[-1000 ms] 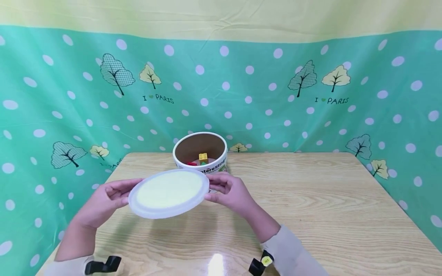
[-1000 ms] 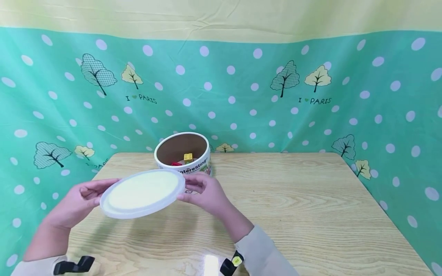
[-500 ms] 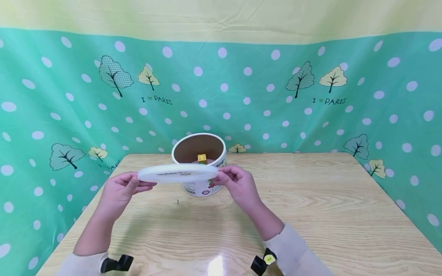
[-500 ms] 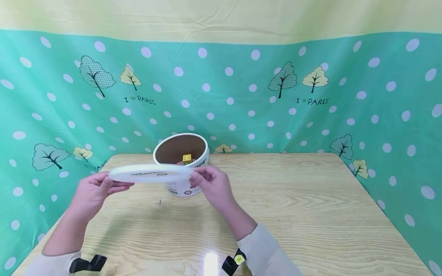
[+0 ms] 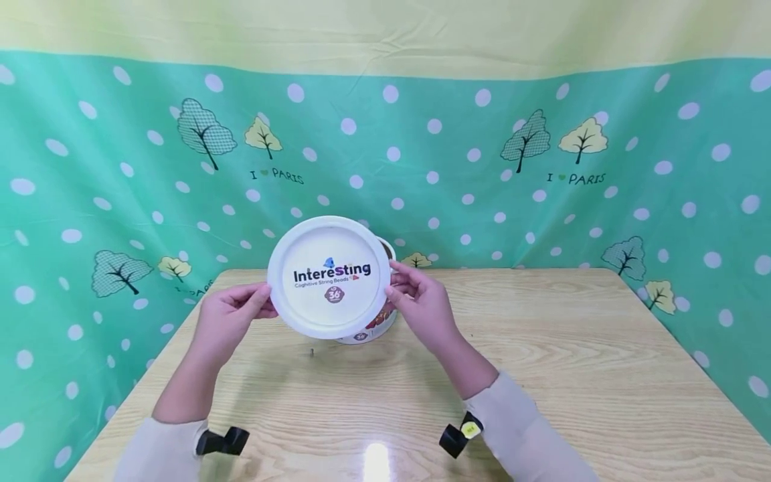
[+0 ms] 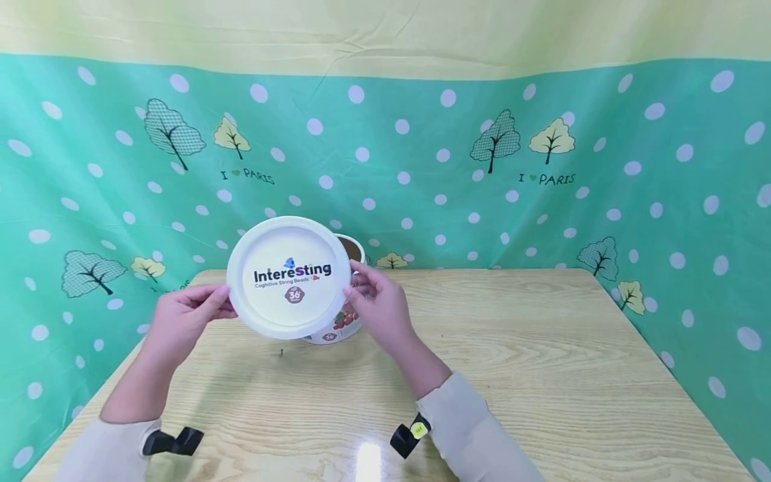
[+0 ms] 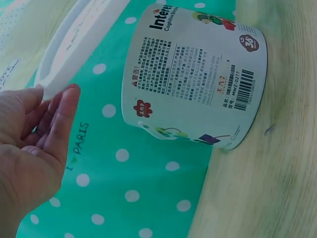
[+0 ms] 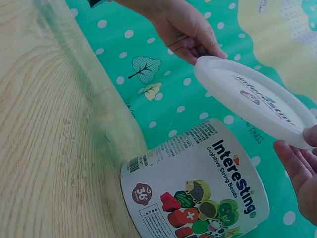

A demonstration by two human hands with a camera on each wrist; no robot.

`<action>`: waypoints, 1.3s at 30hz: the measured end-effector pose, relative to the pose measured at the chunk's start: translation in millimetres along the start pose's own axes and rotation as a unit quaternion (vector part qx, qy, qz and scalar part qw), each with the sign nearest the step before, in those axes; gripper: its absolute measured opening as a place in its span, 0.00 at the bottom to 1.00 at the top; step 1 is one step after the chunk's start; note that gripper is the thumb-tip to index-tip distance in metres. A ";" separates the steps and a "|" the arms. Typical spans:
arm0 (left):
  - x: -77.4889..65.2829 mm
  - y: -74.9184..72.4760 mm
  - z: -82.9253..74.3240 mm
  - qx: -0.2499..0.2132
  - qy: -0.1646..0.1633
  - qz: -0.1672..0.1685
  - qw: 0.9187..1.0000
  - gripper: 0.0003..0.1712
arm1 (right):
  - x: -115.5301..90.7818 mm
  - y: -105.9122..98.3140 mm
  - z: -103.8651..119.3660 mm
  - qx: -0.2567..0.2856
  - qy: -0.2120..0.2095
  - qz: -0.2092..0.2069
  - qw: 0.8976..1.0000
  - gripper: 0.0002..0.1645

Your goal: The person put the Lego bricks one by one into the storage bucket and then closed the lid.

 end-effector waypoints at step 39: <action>73.7 37.7 26.1 0.059 -0.107 0.126 0.984 0.45 | 83.6 -1.0 -21.7 -0.177 0.095 0.077 0.977 0.42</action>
Point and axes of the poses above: each hand's wrist, its own x-axis towards the middle knuckle, its own y-axis out of the palm, z = x × y, the point moved 4 cm from there along x, towards the middle knuckle, and after that the axes turned 14 degrees about -z, right-handed, at the moved point
